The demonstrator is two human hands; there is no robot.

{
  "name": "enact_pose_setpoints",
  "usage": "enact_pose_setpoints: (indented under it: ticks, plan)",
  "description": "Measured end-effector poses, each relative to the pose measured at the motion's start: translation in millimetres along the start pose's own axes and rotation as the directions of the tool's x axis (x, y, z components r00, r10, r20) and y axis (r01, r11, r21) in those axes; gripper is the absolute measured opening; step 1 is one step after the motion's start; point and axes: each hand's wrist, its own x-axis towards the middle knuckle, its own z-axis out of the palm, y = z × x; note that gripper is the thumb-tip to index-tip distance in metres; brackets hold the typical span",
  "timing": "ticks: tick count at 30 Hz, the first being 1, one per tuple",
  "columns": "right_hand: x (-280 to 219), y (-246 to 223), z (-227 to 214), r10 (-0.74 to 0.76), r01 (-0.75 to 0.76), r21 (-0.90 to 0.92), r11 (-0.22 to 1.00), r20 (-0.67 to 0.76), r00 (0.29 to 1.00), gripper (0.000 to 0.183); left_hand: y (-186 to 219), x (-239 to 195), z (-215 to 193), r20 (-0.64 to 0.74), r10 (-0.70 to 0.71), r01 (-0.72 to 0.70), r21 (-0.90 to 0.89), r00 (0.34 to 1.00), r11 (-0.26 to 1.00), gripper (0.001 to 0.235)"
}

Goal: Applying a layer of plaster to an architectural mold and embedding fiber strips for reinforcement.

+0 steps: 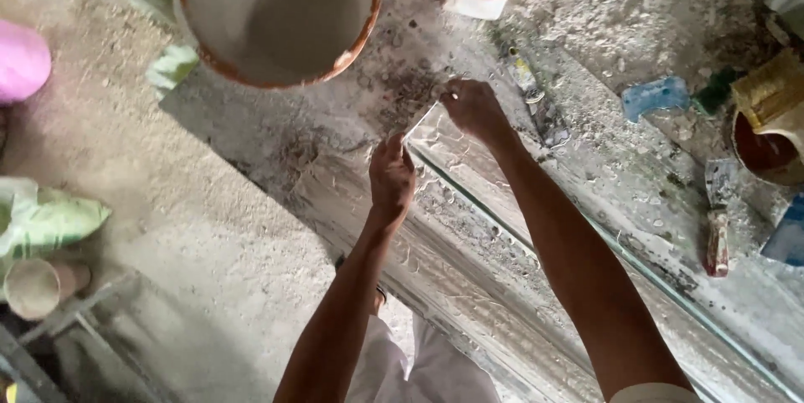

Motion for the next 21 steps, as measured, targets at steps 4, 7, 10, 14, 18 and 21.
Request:
enact_pose_setpoints:
  ticks: [4, 7, 10, 14, 18, 21]
  plan:
    - [-13, 13, 1, -0.017, 0.017, 0.001, 1.0, -0.069, 0.997, 0.036, 4, -3, 0, 0.098, 0.016, -0.027, 0.109, 0.995, 0.994, 0.016]
    - [-29, 33, -4, -0.007, 0.005, -0.03, 1.0, -0.06, 0.998, 0.037, 12, -23, 11, 0.177, -0.015, 0.0, 0.081, 0.984, 0.997, 0.016]
    - [-47, 69, -2, 0.032, -0.035, -0.081, 0.996, -0.048, 0.998, 0.04, 28, -57, 23, 0.209, -0.003, -0.003, 0.028, 0.978, 1.0, 0.017]
    - [-109, 98, -23, 0.064, -0.066, -0.099, 0.993, -0.022, 0.998, 0.046, 63, -109, 42, 0.221, 0.011, -0.011, -0.002, 0.975, 1.0, 0.017]
    - [-162, 155, -35, 0.126, -0.126, -0.173, 0.977, -0.01, 0.992, 0.05, 99, -174, 72, 0.234, 0.04, -0.023, -0.077, 0.971, 0.997, 0.017]
    - [-219, 194, -44, 0.192, -0.188, -0.184, 0.965, 0.001, 0.981, 0.056, 125, -230, 105, 0.253, 0.028, -0.023, -0.023, 0.967, 0.999, 0.017]
